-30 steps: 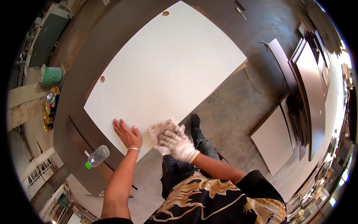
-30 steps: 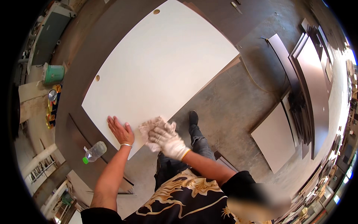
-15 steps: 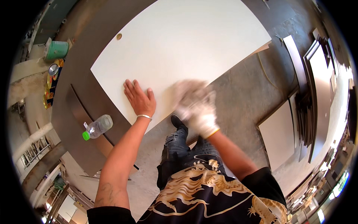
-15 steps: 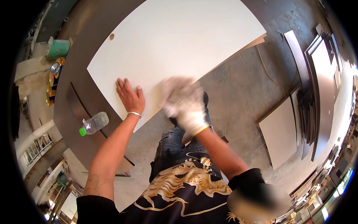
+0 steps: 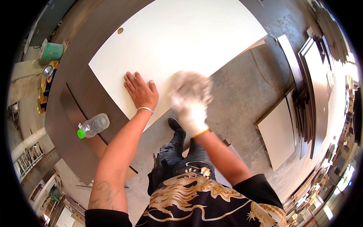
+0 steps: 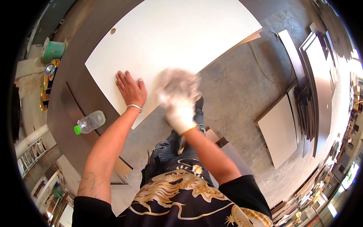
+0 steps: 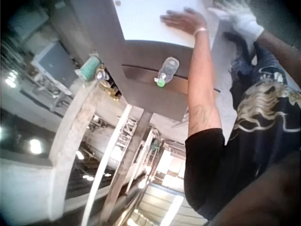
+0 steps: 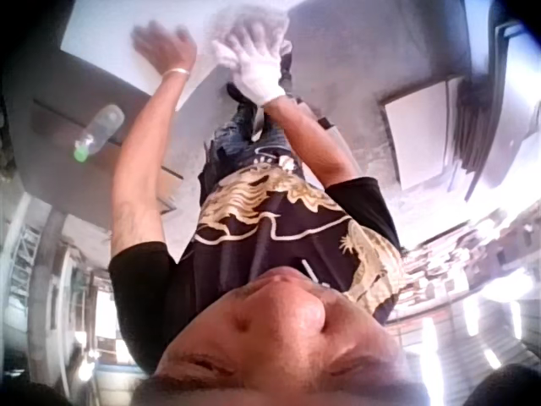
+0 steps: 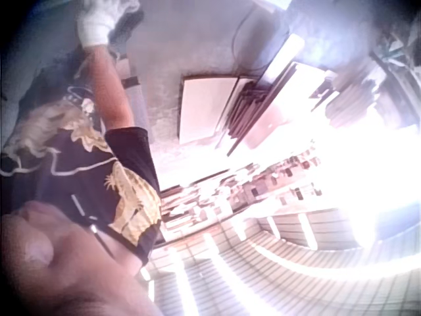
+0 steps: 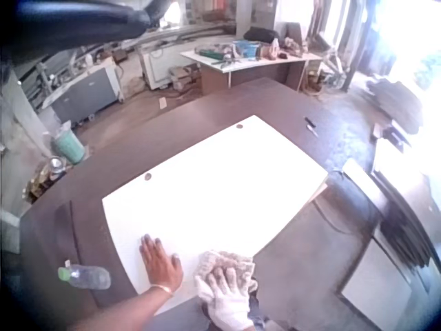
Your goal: The person wipes the surface of several large flat panels with a cloth. They repeatedly pick up a plastic bottle, apply liquid to the cloth, and wipe the panels, flipping some over to clean both sides. The panels are moved and restacked on the workbench during the process.
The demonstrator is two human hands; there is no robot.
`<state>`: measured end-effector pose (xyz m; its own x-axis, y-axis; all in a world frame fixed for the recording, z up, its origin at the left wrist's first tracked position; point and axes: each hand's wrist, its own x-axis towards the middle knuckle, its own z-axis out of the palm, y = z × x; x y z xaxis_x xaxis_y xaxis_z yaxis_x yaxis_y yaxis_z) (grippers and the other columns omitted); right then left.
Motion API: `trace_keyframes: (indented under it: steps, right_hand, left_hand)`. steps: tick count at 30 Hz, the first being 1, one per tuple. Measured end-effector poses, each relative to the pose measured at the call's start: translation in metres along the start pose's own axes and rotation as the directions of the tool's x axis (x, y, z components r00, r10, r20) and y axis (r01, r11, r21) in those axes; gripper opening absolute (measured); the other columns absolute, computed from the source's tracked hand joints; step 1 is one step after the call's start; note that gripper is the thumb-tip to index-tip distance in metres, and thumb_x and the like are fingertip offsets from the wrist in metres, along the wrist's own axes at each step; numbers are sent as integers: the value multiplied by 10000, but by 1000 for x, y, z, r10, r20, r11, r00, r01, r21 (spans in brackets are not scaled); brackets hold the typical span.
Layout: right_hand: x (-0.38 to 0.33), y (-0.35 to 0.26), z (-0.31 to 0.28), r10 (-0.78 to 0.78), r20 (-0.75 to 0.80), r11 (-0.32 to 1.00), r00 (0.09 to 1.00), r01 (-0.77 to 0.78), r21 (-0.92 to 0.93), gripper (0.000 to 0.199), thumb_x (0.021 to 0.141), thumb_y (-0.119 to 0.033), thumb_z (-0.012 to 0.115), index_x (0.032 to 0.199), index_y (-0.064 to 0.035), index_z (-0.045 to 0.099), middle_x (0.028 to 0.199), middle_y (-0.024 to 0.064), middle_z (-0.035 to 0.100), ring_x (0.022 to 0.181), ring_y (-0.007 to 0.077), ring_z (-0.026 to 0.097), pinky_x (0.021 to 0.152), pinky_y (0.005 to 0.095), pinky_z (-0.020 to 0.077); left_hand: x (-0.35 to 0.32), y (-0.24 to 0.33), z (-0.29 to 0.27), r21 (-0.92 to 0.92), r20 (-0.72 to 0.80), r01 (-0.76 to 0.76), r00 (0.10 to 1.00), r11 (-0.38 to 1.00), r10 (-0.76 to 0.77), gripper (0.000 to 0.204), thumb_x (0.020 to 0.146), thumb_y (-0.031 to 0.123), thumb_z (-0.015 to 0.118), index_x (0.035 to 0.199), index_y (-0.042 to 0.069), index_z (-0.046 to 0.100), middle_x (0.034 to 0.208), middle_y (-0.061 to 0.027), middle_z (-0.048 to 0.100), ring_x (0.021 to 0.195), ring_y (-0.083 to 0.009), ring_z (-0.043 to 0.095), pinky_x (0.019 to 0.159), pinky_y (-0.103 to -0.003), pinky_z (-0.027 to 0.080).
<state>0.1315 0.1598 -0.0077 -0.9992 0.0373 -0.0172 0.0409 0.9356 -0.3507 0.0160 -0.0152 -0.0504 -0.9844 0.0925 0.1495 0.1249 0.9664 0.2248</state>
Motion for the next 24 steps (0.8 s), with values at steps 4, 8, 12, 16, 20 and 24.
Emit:
trace_keyframes:
  steps: [4,8,12,16,20,24]
  right_hand:
    - [-2,-5,-12,-138,206,982,969,106,158,569,819,-192,679,1388,-190,654,1636,76,422,1615,325,151,1288,623,-32]
    - [55,134,-26,264,-219,950,939,-214,226,513,982,-143,586,1466,-310,605,1533,134,556,1446,338,484,1187,577,394]
    - [23,27,-9,-10,-235,999,972,19,38,523,905,-76,594,1388,-262,664,1649,134,425,1550,252,336,1299,627,46]
    - [-44,-42,25,-238,86,930,968,201,309,518,799,-150,718,1312,-227,712,1569,54,529,1580,293,274,1285,661,20]
    - [10,40,-2,-23,-75,999,997,25,25,445,903,-140,660,1329,-260,705,1539,26,555,1501,321,393,1264,672,68]
    - [14,24,-8,-8,3,997,1000,8,-77,592,915,-95,610,1456,-336,602,1617,141,465,1561,410,294,1273,648,40]
  left_hand:
    - [-7,-12,-2,0,22,31,999,1000,-31,684,970,277,598,1495,-62,322,1631,-380,223,1553,-522,146,1268,-607,107]
    - [-6,-3,-2,-33,7,3,1000,999,-3,671,987,293,584,1511,-52,345,1654,-348,217,1563,-501,146,1273,-595,104]
    - [-5,-6,-1,-65,19,39,999,997,-38,668,998,312,563,1522,-43,350,1671,-327,205,1577,-479,120,1278,-590,79]
    - [-5,-16,-2,-211,32,19,999,977,-13,680,1028,349,524,1569,-14,330,1700,-295,171,1595,-450,82,1285,-573,32]
    - [-8,-34,-3,-350,71,-4,997,937,30,709,1067,415,475,1630,30,279,1723,-281,115,1608,-435,28,1285,-558,-11]
    - [-4,-30,-7,-366,184,55,983,929,14,780,1074,513,414,1656,36,206,1727,-298,23,1606,-444,-72,1272,-569,-81]
